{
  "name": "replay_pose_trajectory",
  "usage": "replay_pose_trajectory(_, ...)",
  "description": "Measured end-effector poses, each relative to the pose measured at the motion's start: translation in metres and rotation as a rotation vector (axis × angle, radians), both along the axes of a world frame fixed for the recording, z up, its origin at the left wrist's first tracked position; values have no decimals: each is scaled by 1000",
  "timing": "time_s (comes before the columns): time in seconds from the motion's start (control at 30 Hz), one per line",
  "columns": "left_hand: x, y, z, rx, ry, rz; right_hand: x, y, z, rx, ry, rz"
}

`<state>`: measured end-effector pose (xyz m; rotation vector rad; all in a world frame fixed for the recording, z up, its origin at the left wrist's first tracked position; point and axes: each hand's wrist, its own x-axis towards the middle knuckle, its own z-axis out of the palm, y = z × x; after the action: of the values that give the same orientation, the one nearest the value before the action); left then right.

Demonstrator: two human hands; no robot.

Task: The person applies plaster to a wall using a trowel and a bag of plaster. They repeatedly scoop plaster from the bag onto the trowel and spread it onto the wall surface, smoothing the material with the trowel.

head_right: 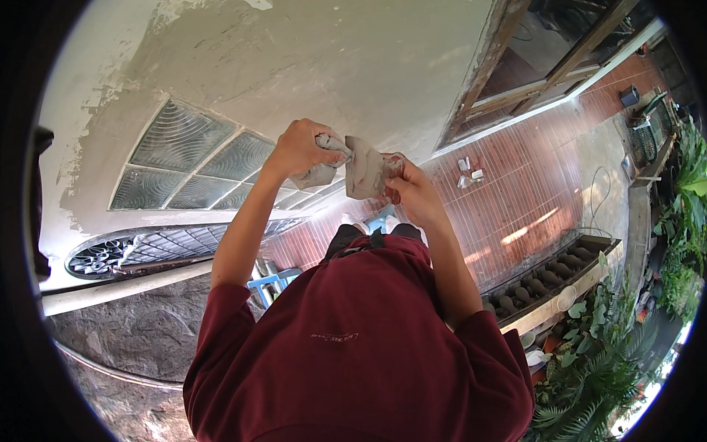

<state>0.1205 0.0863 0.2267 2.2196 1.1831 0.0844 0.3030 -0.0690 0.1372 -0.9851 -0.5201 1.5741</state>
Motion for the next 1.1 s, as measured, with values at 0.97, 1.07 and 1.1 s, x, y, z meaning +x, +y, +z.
replay_pose_trajectory(0.97,-50,-33,-94,-1030,-895,567,37,-3,-3,111,595,-364)
replay_pose_trajectory(1.07,-43,-55,-120,-1123,-1121,676,31,8,-16,6,638,-302)
replay_pose_trajectory(1.1,-37,-64,-125,-1068,-1136,681,28,10,-18,65,565,-256)
